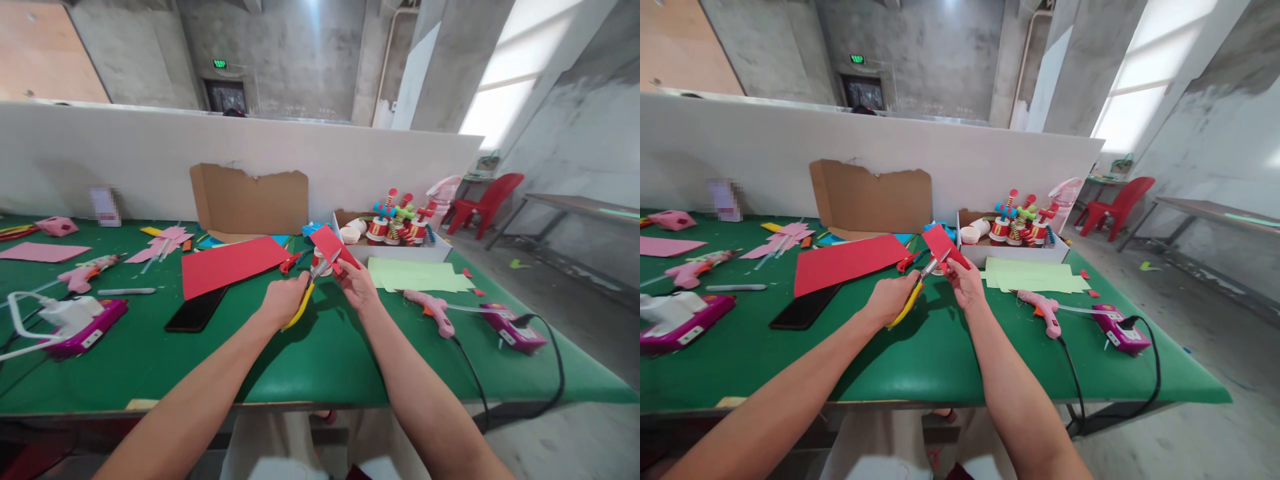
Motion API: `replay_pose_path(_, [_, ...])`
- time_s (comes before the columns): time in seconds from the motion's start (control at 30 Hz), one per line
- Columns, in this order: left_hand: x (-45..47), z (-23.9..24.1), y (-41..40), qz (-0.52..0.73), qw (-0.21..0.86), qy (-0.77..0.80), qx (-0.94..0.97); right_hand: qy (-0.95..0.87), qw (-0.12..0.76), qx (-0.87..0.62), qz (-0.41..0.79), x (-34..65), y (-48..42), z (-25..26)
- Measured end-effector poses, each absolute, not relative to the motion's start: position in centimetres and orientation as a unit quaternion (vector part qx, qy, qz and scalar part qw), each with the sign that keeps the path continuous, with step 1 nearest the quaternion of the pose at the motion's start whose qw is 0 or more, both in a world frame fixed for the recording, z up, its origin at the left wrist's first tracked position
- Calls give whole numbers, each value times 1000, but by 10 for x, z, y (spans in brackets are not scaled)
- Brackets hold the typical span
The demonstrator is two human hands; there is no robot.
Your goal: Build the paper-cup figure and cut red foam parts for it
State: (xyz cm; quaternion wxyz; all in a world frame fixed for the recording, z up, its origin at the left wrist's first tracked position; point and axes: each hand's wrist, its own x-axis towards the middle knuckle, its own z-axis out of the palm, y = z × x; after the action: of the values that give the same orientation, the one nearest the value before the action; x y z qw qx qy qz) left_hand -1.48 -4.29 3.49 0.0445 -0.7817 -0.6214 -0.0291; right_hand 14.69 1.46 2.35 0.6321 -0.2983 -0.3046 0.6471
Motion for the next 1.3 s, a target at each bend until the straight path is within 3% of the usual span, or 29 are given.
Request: replay_pose_path(1.3, [-14, 39, -46, -16, 63, -617, -784, -301, 622, -311, 652, 153, 13, 30])
